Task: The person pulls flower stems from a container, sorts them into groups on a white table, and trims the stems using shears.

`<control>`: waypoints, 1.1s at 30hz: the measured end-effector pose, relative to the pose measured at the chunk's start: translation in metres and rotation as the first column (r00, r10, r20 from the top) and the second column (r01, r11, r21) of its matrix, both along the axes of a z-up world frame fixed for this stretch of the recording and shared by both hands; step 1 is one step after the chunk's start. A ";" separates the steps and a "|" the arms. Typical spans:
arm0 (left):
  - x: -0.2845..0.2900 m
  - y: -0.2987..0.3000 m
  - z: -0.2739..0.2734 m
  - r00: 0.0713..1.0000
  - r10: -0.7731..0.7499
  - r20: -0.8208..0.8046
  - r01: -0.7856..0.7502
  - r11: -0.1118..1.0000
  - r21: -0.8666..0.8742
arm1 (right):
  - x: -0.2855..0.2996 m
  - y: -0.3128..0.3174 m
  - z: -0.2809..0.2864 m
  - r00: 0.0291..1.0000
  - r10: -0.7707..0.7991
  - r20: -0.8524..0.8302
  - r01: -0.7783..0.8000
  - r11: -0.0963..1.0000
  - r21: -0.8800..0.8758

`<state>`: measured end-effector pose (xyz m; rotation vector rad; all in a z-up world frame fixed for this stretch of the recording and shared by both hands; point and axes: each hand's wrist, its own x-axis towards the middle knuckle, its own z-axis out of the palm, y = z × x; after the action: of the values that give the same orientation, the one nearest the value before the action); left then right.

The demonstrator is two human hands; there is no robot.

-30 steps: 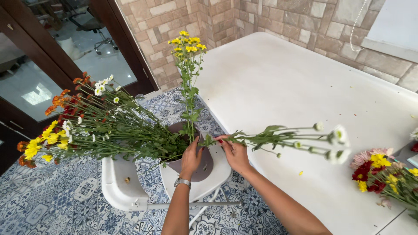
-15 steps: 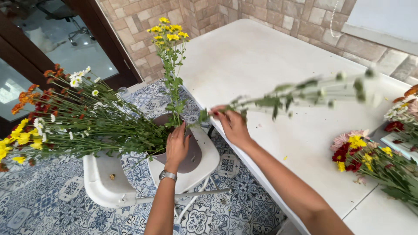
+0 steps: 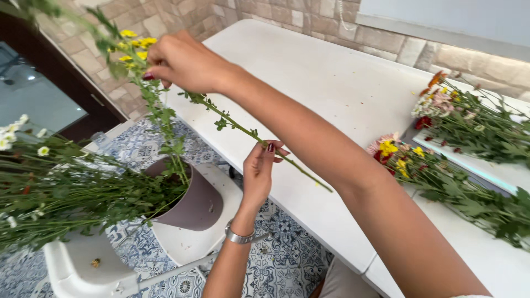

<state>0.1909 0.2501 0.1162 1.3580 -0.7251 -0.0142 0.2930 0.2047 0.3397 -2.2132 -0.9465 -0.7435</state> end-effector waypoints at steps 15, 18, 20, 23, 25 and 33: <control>-0.137 -0.073 -0.088 0.872 -0.463 -0.160 0.484 0.767 0.421 | -0.296 -0.249 -0.240 0.583 -0.810 0.059 0.694 0.459 -0.554; -0.139 -0.076 -0.084 0.849 -0.514 -0.118 0.501 0.716 0.486 | -0.381 -0.313 -0.251 0.444 -0.875 0.192 0.779 0.272 -0.565; -0.138 -0.082 -0.087 0.857 -0.514 -0.040 0.453 0.713 0.535 | -0.430 -0.351 -0.261 0.242 -0.962 0.128 0.764 0.108 -0.636; -0.142 -0.102 -0.099 0.845 -0.518 0.135 0.373 0.751 0.545 | -0.487 -0.403 -0.302 0.106 -0.987 0.121 0.746 -0.001 -0.666; -0.153 -0.118 -0.097 0.822 -0.532 0.204 0.346 0.750 0.563 | -0.505 -0.420 -0.324 0.069 -0.995 0.072 0.755 0.005 -0.656; -0.173 -0.148 -0.112 0.739 -0.523 0.425 0.234 0.790 0.567 | -0.519 -0.439 -0.342 0.155 -0.985 -0.078 0.878 0.173 -0.447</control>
<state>0.0184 0.1021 0.0044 1.6772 -1.6044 -0.1452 -0.2257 -0.2345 -0.0022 -2.9796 0.8496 -0.6249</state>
